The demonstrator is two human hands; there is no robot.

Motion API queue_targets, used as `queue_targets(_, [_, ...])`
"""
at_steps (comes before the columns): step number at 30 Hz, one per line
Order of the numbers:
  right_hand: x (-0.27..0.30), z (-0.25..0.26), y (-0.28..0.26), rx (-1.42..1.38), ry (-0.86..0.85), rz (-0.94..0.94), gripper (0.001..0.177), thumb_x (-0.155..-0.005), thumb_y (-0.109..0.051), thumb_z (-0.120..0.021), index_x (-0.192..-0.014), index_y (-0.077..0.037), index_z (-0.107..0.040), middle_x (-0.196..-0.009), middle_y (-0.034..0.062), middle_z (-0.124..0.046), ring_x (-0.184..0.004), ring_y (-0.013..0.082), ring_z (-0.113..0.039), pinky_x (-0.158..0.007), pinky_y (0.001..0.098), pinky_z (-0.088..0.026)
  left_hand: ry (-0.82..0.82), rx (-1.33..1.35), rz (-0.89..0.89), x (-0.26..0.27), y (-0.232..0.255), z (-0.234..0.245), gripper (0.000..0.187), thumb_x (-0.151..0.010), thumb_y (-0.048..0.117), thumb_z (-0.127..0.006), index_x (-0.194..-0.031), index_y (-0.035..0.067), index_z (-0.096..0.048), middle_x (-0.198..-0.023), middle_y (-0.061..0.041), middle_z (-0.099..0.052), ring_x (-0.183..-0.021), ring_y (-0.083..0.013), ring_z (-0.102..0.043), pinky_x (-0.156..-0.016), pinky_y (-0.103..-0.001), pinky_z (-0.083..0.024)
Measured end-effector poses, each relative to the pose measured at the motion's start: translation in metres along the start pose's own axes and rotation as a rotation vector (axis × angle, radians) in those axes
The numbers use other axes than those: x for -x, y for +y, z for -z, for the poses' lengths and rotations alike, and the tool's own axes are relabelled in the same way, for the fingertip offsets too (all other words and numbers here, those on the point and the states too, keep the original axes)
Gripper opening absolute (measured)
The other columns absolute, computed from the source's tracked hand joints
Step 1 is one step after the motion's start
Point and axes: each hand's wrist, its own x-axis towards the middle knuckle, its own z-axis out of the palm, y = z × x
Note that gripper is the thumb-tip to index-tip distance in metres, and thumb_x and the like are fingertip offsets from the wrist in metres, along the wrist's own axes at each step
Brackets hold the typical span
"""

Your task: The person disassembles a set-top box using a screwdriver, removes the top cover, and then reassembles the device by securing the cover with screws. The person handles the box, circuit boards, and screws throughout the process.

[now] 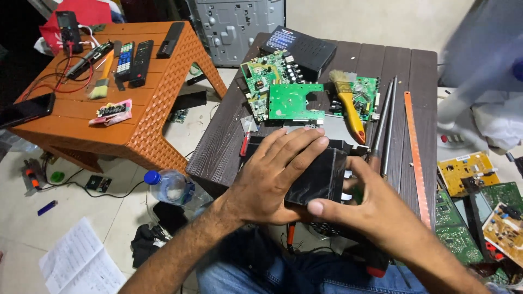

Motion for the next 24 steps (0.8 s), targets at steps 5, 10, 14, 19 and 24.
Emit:
queue_targets(5, [0.001,-0.003,0.008,0.046,0.074,0.094,0.068,-0.066,-0.041,-0.079,-0.131,-0.024,-0.068,-0.121,-0.0024,-0.076,-0.113,0.0104,-0.072,-0.101,0.0286,-0.055,0.007,-0.019,-0.012,-0.002,0.002,-0.001,0.088,-0.100,0.069,-0.045,-0.160,0.007,-0.028,-0.164,-0.018,-0.043,-0.153,-0.0344,-0.050,-0.128,-0.061,-0.039])
queue_targets(10, [-0.012,-0.002,0.028,-0.049,0.052,0.190,0.062,-0.068,-0.033,-0.082,-0.127,-0.020,-0.069,-0.113,-0.0004,-0.079,-0.106,0.0104,-0.076,-0.096,0.0263,-0.060,0.038,0.013,-0.014,-0.001,0.002,0.001,0.083,-0.101,0.067,-0.039,-0.155,0.004,-0.035,-0.158,-0.020,-0.048,-0.148,-0.0355,-0.054,-0.124,-0.062,-0.041])
queue_targets(14, [-0.021,0.002,0.028,-0.143,0.016,0.076,0.081,-0.078,-0.065,-0.045,-0.146,-0.021,-0.052,-0.163,0.0107,-0.034,-0.153,0.0203,-0.040,-0.120,0.0462,-0.033,0.049,0.073,-0.017,0.005,0.000,0.004,0.091,-0.098,0.074,-0.035,-0.157,0.005,-0.032,-0.160,-0.020,-0.046,-0.151,-0.0359,-0.051,-0.129,-0.067,-0.037])
queue_targets(19, [-0.027,0.001,0.027,-0.532,0.019,0.006,0.033,-0.107,-0.043,-0.053,-0.094,-0.014,-0.060,-0.100,-0.0003,-0.067,-0.091,0.0097,-0.052,-0.083,0.0301,-0.038,0.066,0.099,-0.048,0.007,0.002,0.009,0.088,-0.100,0.072,-0.032,-0.155,0.004,-0.035,-0.159,-0.019,-0.048,-0.150,-0.0354,-0.052,-0.130,-0.065,-0.037])
queue_targets(24, [-0.041,0.010,0.046,-0.471,-0.152,0.287,0.031,-0.106,-0.036,-0.060,-0.081,-0.017,-0.056,-0.057,-0.0047,-0.037,-0.035,0.0081,-0.023,-0.039,0.0229,-0.028,0.058,0.117,-0.103,0.009,-0.002,0.009,0.089,-0.102,0.071,-0.030,-0.158,0.001,-0.030,-0.161,-0.024,-0.045,-0.155,-0.0394,-0.048,-0.133,-0.063,-0.036])
